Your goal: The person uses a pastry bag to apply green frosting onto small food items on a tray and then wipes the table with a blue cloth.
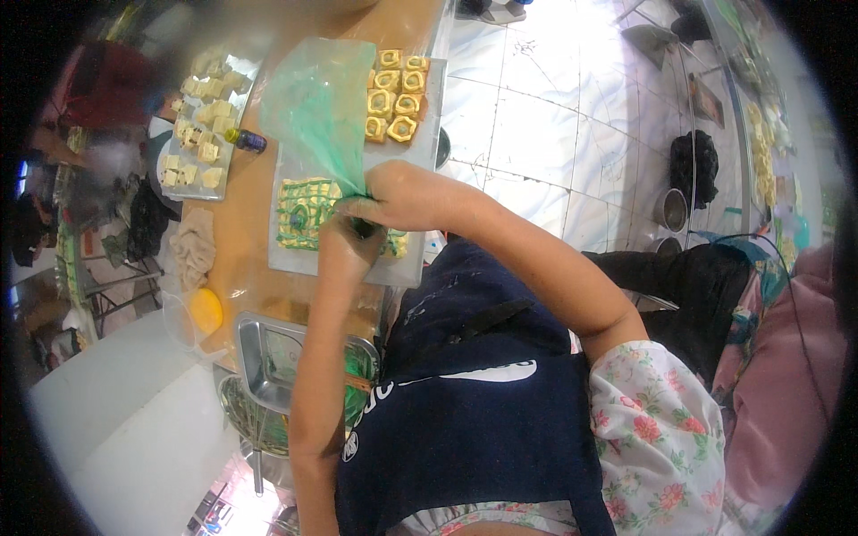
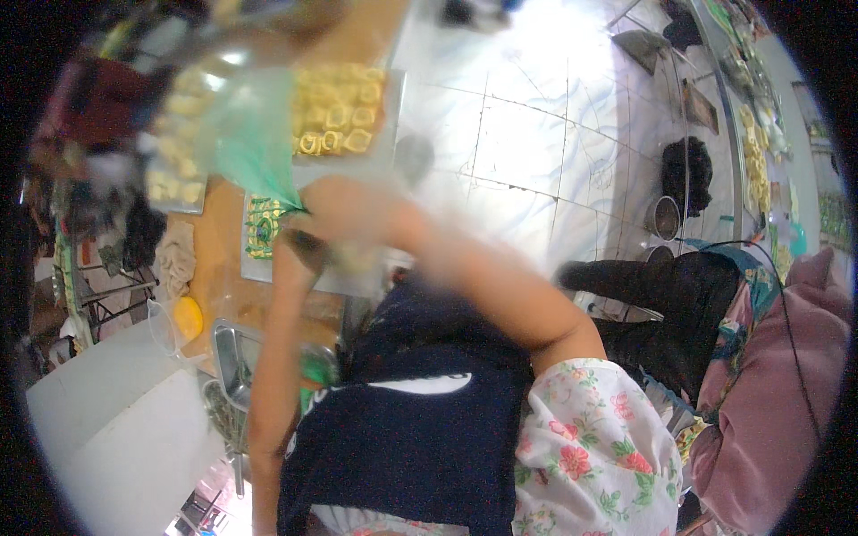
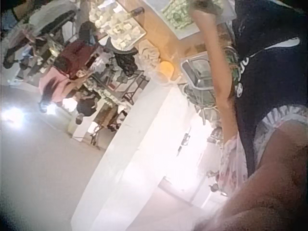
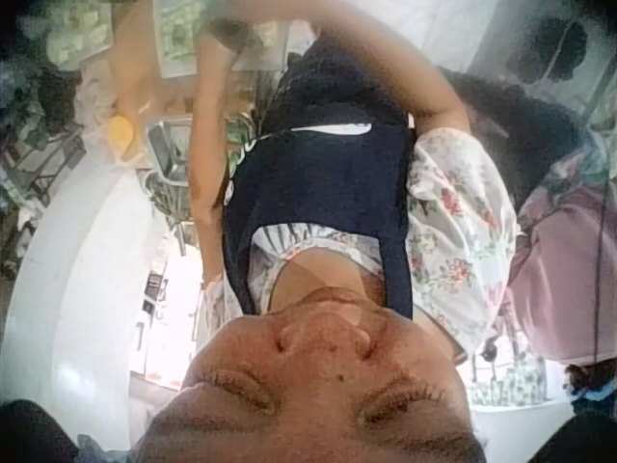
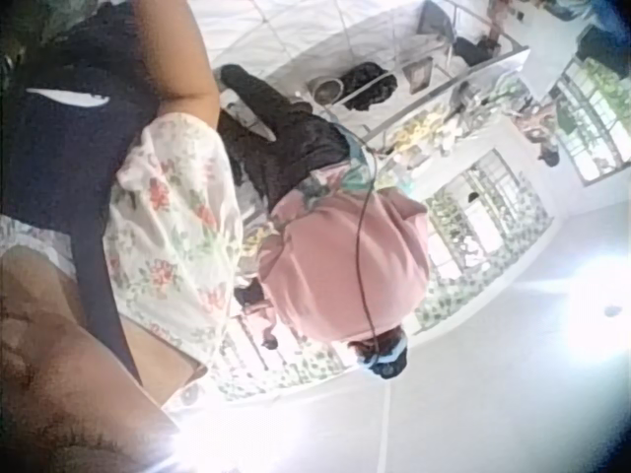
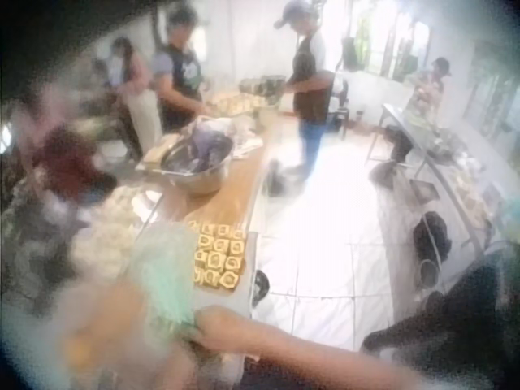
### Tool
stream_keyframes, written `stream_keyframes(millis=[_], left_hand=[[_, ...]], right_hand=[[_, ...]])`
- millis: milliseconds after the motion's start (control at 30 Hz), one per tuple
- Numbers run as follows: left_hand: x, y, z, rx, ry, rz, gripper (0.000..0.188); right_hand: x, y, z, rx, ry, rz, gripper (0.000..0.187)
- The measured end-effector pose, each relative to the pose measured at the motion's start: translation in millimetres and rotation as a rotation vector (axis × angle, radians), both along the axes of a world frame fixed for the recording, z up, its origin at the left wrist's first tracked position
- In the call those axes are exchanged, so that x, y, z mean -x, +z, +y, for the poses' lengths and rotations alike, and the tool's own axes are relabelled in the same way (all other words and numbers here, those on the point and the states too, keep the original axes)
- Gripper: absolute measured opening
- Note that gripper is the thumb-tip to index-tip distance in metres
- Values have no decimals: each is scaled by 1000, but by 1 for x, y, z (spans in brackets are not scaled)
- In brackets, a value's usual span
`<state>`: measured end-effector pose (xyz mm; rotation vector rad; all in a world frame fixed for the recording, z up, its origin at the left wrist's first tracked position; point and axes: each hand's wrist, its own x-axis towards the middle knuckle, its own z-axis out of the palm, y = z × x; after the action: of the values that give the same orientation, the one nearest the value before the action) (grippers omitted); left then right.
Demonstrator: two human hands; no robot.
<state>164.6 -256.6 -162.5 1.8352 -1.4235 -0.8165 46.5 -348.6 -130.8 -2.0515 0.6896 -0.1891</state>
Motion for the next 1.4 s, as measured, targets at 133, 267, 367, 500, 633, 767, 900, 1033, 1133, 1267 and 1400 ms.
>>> stream_keyframes(millis=[133, 267, 367, 500, 633, 767, 900, 1033, 1133, 1267, 1400], left_hand=[[-2, 1, -1, 22, -13, -5, 17], [-4, 2, -1, -68, -25, 4, 16], [1, 18, -6, -97, -21, 3, 15], [-3, 27, -8, -34, -74, -34, 15], [-6, 57, -9, -46, -48, 95, 19], [-27, 86, 4, 65, 85, 352, 33], [-56, 121, 33, 211, 329, 161, 37], [-101, 122, 89, 414, 455, 290, 36], [-122, 116, 130, 601, 615, 372, 35], [-132, 115, 198, 721, 818, 384, 35], [-137, 107, 233, 818, 1036, 334, 37]], right_hand=[[2, 5, 0, -31, -1, -17, 41], [2, 8, 0, -18, 7, -20, 40], [4, 6, -2, -19, -3, -30, 38], [6, 10, -4, 17, -82, -93, 35], [10, 40, -12, -88, -177, -19, 31], [31, 60, -15, -256, -427, -337, 30], [58, 58, -20, -456, -665, -587, 27], [62, 67, -9, -449, -869, -711, 28], [73, 71, -6, -414, -836, -727, 26], [67, 65, -1, -120, -820, -606, 25], [63, 71, 2, -116, -945, -590, 25]])
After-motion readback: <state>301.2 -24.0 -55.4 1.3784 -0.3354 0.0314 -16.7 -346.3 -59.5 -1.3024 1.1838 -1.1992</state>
